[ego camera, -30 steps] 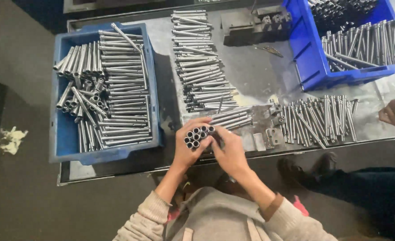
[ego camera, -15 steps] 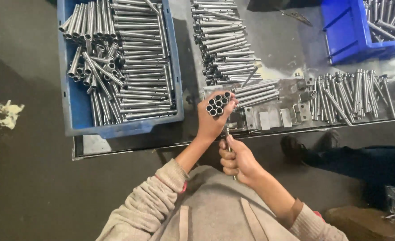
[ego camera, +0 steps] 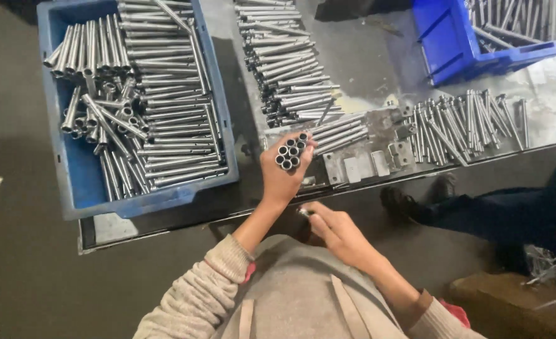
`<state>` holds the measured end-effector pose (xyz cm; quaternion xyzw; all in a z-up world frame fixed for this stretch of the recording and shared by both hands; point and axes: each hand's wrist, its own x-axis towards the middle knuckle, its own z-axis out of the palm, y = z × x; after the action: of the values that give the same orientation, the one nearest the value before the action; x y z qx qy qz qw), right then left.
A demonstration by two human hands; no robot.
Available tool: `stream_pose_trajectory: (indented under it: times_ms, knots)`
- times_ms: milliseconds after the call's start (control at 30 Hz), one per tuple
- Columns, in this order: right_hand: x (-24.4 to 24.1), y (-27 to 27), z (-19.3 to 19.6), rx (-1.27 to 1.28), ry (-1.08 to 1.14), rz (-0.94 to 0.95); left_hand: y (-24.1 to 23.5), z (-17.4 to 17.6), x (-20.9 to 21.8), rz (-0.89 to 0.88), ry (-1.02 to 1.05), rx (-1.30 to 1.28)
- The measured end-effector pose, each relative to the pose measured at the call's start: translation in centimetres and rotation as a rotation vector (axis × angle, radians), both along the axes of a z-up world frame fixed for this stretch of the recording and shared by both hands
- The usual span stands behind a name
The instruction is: Assembling small metal tubes into a circular jig on a fabrication floor.
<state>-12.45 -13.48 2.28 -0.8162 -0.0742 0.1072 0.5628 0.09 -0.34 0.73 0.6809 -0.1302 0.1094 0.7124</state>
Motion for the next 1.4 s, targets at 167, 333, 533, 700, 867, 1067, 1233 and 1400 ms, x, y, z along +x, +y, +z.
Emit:
stream_pose_trajectory:
  times_ms: [167,333,533,700,867,1067,1233,1400]
  knots:
    - [4.2,-7.8,-3.6,-0.407,-0.395,-0.32,-0.2,-0.5,-0.4,-0.01,-0.021,0.084]
    - [6.7,-10.3,-5.3,-0.578,-0.511,-0.002,0.0,0.3,0.4,-0.012,-0.052,0.077]
    - [6.5,-11.0,-4.5,-0.601,-0.514,0.129,-0.5,0.5,-0.8,-0.015,0.002,0.036]
    - [4.1,-16.7,-2.3,-0.461,-0.396,-0.221,-0.9,-0.2,-0.5,0.053,0.09,-0.017]
    - [9.9,-26.4,-6.4,-0.898,-0.441,-0.739,-0.8,-0.3,-0.8,0.062,0.053,0.022]
    - [11.2,-26.5,-8.7,-1.22,-0.385,-0.679,-0.9,0.0,-1.2,0.108,0.064,0.147]
    - [12.7,-32.3,-9.5,-1.251,-0.424,-0.652,-1.5,0.1,-0.7,0.161,0.052,0.173]
    - [13.1,-37.9,-11.5,-1.222,-0.056,-0.706,-1.6,0.6,-1.3,0.126,0.076,0.095]
